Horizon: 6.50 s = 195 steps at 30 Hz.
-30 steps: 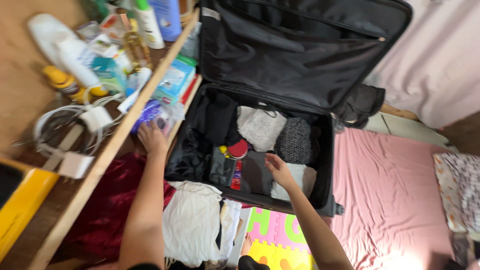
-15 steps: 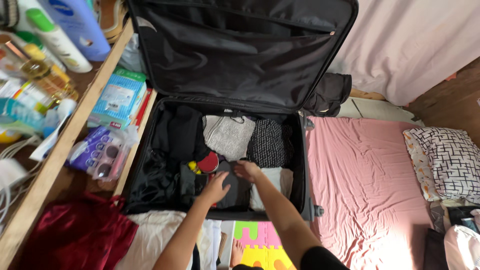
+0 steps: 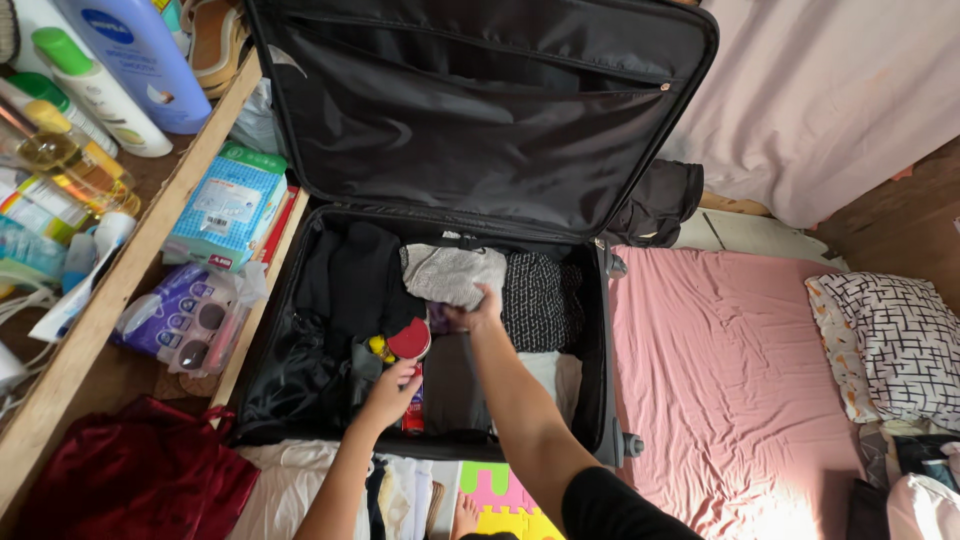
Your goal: The person unpacks various clothing items from a black suitcase placed on the floor. They remove a dark blue shirt, a white shirt, a red patterned dress, a grey towel, a purple top, a pink patterned top, and a black and white patterned top, folding each item and placing it on a nearby wooden shelf.
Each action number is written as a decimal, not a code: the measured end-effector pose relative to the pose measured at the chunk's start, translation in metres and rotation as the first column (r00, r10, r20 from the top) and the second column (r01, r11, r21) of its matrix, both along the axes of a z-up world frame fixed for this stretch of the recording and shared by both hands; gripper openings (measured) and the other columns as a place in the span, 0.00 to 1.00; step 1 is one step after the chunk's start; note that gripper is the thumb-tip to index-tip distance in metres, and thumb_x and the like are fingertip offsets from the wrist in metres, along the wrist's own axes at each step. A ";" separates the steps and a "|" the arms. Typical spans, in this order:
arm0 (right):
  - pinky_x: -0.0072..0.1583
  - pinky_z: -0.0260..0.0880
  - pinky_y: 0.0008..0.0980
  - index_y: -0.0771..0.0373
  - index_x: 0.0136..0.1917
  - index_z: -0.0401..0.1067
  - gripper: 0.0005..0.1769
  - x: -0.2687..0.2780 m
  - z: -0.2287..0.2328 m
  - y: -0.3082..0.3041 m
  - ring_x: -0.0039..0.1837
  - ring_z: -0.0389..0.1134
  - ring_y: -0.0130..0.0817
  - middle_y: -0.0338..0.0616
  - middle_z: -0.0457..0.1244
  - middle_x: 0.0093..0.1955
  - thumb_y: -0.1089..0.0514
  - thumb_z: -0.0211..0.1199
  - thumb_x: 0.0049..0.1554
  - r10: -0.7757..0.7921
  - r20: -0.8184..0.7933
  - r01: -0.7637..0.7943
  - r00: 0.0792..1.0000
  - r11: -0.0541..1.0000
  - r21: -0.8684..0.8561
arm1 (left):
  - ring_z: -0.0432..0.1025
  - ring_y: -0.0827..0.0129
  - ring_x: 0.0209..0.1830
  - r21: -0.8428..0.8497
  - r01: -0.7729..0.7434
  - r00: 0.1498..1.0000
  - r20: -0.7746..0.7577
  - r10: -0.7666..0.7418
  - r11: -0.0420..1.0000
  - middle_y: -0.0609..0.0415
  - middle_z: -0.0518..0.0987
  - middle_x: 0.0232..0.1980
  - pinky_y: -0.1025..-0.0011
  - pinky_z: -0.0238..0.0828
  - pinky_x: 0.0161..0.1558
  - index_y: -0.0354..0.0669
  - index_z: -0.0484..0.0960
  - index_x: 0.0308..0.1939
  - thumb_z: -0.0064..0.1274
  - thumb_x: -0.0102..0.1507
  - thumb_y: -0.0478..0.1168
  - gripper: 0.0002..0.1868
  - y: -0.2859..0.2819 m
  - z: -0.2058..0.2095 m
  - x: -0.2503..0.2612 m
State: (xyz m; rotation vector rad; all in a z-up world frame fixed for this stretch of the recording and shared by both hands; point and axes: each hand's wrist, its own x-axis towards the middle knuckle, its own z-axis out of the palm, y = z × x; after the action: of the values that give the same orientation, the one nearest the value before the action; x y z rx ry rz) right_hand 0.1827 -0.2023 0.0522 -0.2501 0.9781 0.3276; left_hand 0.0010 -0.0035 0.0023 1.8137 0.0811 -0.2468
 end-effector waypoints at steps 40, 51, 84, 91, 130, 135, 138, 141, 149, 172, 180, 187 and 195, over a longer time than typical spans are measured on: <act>0.48 0.67 0.31 0.58 0.48 0.67 0.03 -0.175 0.357 -0.060 0.45 0.67 0.25 0.34 0.65 0.44 0.58 0.58 0.65 0.706 0.647 0.022 0.289 0.671 -0.741 | 0.70 0.32 0.55 0.351 -0.276 0.727 0.686 -0.045 0.895 0.23 0.72 0.57 0.51 0.71 0.51 0.22 0.65 0.64 0.71 0.53 0.66 0.56 -0.020 0.309 -0.024; 0.49 0.69 0.24 0.58 0.51 0.69 0.02 -0.195 0.450 -0.101 0.46 0.65 0.21 0.32 0.65 0.44 0.59 0.57 0.65 0.666 0.722 0.546 0.188 0.540 -0.640 | 0.74 0.41 0.58 0.579 -0.129 0.971 0.238 -0.015 0.805 0.39 0.80 0.57 0.53 0.70 0.58 0.48 0.75 0.63 0.62 0.53 0.36 0.33 -0.039 0.261 0.018; 0.58 0.70 0.28 0.52 0.69 0.65 0.29 -0.187 0.279 -0.083 0.59 0.67 0.19 0.26 0.66 0.59 0.46 0.65 0.56 0.911 0.310 0.038 0.270 0.312 -0.949 | 0.73 0.54 0.61 -0.729 0.530 0.844 0.399 -0.359 0.434 0.46 0.78 0.60 0.57 0.72 0.59 0.41 0.76 0.56 0.39 0.65 0.52 0.24 -0.045 0.401 -0.019; 0.57 0.68 0.42 0.69 0.64 0.72 0.29 -0.155 0.300 -0.125 0.55 0.68 0.40 0.48 0.67 0.57 0.42 0.61 0.63 0.591 0.616 0.200 0.521 0.616 -0.762 | 0.74 0.56 0.60 -0.870 0.413 0.879 0.303 -0.368 0.269 0.45 0.79 0.60 0.59 0.72 0.60 0.37 0.76 0.57 0.34 0.67 0.55 0.28 0.038 0.363 -0.017; 0.44 0.63 0.22 0.69 0.56 0.73 0.08 -0.161 0.269 -0.139 0.42 0.62 0.21 0.35 0.64 0.41 0.62 0.57 0.67 0.615 0.551 0.684 0.565 0.025 -0.729 | 0.71 0.67 0.40 -0.348 -0.510 0.570 0.548 0.613 0.786 0.50 0.77 0.40 0.68 0.67 0.46 0.28 0.76 0.47 0.49 0.70 0.37 0.11 0.081 0.258 0.079; 0.41 0.65 0.26 0.68 0.54 0.68 0.10 -0.145 0.268 -0.152 0.38 0.64 0.24 0.38 0.64 0.36 0.59 0.61 0.63 0.611 0.423 0.565 0.670 -0.049 -0.823 | 0.63 0.72 0.32 -0.535 -0.378 0.728 0.333 0.599 0.756 0.55 0.72 0.33 0.68 0.60 0.37 0.27 0.83 0.41 0.55 0.69 0.38 0.12 0.088 0.263 0.064; 0.45 0.64 0.29 0.67 0.56 0.70 0.10 -0.156 0.288 -0.147 0.42 0.63 0.26 0.39 0.64 0.41 0.59 0.59 0.63 0.561 0.529 0.614 0.637 0.045 -0.788 | 0.72 0.76 0.40 -0.575 -0.405 0.575 0.445 0.687 0.711 0.58 0.80 0.40 0.75 0.69 0.45 0.29 0.82 0.45 0.52 0.67 0.37 0.11 0.088 0.276 0.049; 0.58 0.66 0.30 0.67 0.58 0.70 0.10 -0.192 0.304 -0.136 0.54 0.66 0.28 0.43 0.66 0.52 0.61 0.57 0.65 0.464 0.720 0.830 0.516 -0.063 -0.554 | 0.68 0.69 0.43 -0.499 -0.561 0.244 0.662 0.709 0.660 0.53 0.74 0.45 0.71 0.67 0.47 0.28 0.74 0.52 0.46 0.76 0.39 0.12 0.074 0.307 0.010; 0.70 0.65 0.35 0.62 0.59 0.66 0.07 -0.209 0.375 -0.082 0.67 0.63 0.32 0.45 0.59 0.67 0.59 0.55 0.69 0.332 0.942 0.965 -0.055 0.260 -0.035 | 0.64 0.59 0.50 -0.289 -0.210 -0.194 0.949 0.250 0.934 0.43 0.70 0.53 0.63 0.63 0.55 0.29 0.68 0.58 0.43 0.78 0.47 0.19 -0.032 0.435 -0.073; 0.68 0.70 0.41 0.75 0.71 0.72 0.28 -0.173 0.259 -0.025 0.65 0.70 0.44 0.57 0.69 0.65 0.61 0.62 0.59 0.895 0.429 0.381 0.122 0.357 -0.853 | 0.75 0.36 0.40 -0.053 -0.443 0.436 0.859 0.267 0.895 0.33 0.81 0.39 0.52 0.72 0.40 0.34 0.81 0.43 0.43 0.74 0.51 0.22 -0.009 0.385 0.046; 0.62 0.73 0.41 0.72 0.69 0.66 0.30 -0.173 0.287 0.007 0.60 0.72 0.41 0.54 0.67 0.62 0.50 0.63 0.60 0.622 0.670 -0.231 0.405 0.778 -0.584 | 0.70 0.54 0.67 -0.819 0.072 0.987 -0.024 -0.160 0.569 0.45 0.77 0.68 0.59 0.68 0.61 0.40 0.73 0.70 0.28 0.59 0.81 0.56 0.106 0.234 0.038; 0.60 0.77 0.41 0.79 0.67 0.67 0.32 -0.129 0.245 -0.013 0.59 0.73 0.46 0.61 0.68 0.62 0.51 0.65 0.60 0.663 0.441 -0.272 0.605 0.693 -0.668 | 0.75 0.57 0.59 -0.578 0.384 0.881 -0.003 -0.473 0.720 0.45 0.79 0.60 0.59 0.73 0.59 0.33 0.75 0.66 0.63 0.60 0.38 0.30 0.088 0.181 -0.015; 0.67 0.63 0.45 0.73 0.77 0.57 0.51 -0.195 0.262 -0.015 0.69 0.61 0.46 0.59 0.57 0.73 0.54 0.81 0.50 0.970 -0.004 0.654 -0.243 0.161 -0.740 | 0.77 0.69 0.54 -0.315 0.452 0.876 -0.020 -0.482 0.835 0.54 0.82 0.55 0.68 0.73 0.55 0.40 0.75 0.62 0.61 0.57 0.34 0.28 0.072 0.319 -0.035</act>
State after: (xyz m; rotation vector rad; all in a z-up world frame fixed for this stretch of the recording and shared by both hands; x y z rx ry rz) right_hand -0.0122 -0.2171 0.3144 -1.9370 -1.1372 -0.0853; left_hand -0.0343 0.0686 0.3217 1.4890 -0.3246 -0.6637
